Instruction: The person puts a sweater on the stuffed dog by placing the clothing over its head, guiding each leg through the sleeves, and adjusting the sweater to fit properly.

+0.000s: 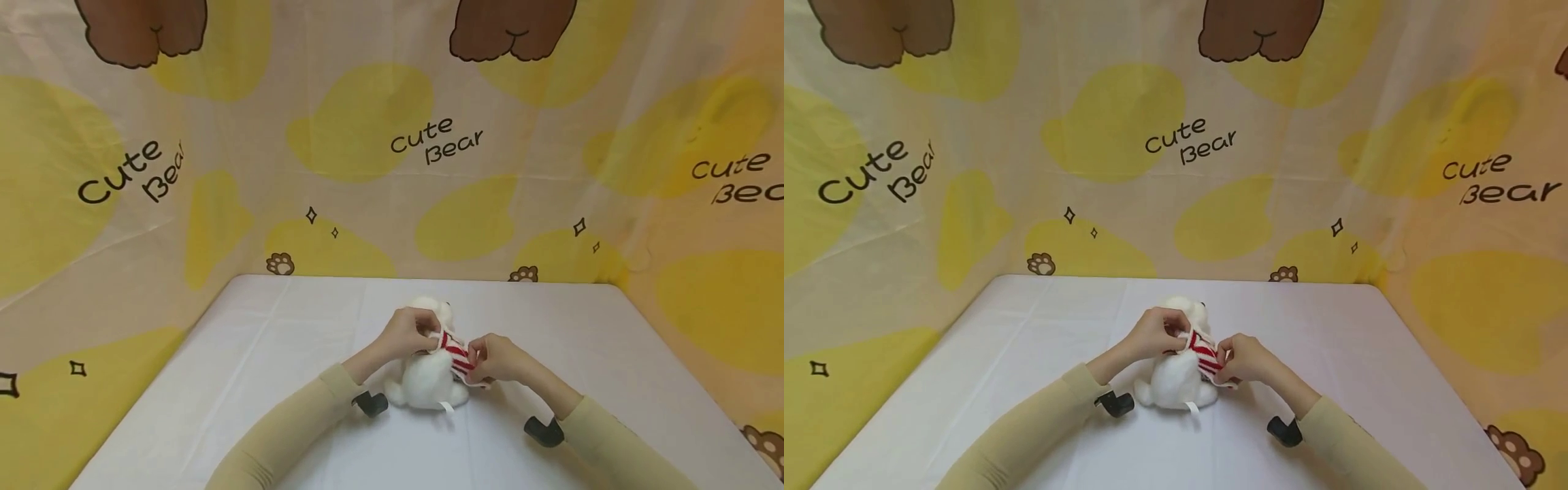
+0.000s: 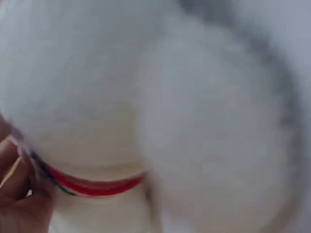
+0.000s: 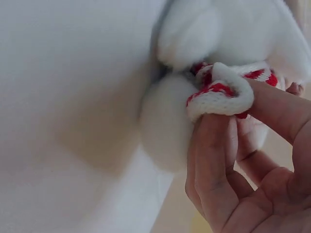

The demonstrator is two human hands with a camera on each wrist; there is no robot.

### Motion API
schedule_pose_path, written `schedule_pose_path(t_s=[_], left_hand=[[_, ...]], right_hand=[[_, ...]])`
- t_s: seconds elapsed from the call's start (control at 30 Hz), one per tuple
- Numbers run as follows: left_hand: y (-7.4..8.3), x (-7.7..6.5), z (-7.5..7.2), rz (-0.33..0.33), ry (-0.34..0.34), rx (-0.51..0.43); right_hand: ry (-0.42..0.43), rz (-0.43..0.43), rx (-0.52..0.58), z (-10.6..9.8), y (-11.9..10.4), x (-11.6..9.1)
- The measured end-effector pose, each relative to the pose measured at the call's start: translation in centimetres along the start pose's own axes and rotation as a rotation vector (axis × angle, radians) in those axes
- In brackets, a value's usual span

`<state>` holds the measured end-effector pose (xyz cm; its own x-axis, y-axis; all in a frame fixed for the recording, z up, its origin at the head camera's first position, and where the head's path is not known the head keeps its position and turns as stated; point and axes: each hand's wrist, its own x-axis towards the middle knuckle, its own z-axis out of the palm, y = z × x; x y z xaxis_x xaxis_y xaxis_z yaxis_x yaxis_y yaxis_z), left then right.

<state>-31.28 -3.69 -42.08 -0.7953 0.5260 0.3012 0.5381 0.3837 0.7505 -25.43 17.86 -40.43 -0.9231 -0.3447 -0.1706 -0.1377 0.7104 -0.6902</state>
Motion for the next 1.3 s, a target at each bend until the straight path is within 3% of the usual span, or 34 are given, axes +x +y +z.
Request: schedule_pose_path(t_s=[0.17,0.3,0.5,0.7,0.8,0.87,0.97,1.17,1.3], left_hand=[[1.4,-0.1,-0.1,0.11,-0.062,0.159],[2.6,-0.1,-0.4,0.159,-0.117,0.268],[3.2,0.0,-0.6,0.233,-0.224,0.331],[4.1,0.5,-0.5,0.276,-0.276,0.588],[4.1,0.8,-0.4,0.291,-0.28,0.651],[3.8,0.9,-0.4,0.291,-0.268,0.62],[2.7,0.8,-0.5,0.262,-0.204,0.484],[0.5,0.2,-0.4,0.143,-0.056,0.087],[-0.2,-0.4,-0.5,0.035,0.011,-0.056]], right_hand=[[0.089,-0.121,-0.096,0.0,-0.5,0.0],[0.147,-0.165,-0.068,0.2,-0.7,0.1],[0.213,-0.168,0.009,1.0,-0.9,0.3],[0.23,-0.166,0.045,1.0,-0.5,0.5],[0.216,-0.132,0.071,0.9,-0.2,0.7],[0.2,-0.104,0.099,0.8,0.0,0.7],[0.154,-0.083,0.153,0.9,0.2,0.7],[0.079,-0.069,0.226,1.6,0.6,0.4],[0.066,-0.045,0.232,1.7,0.6,0.4]])
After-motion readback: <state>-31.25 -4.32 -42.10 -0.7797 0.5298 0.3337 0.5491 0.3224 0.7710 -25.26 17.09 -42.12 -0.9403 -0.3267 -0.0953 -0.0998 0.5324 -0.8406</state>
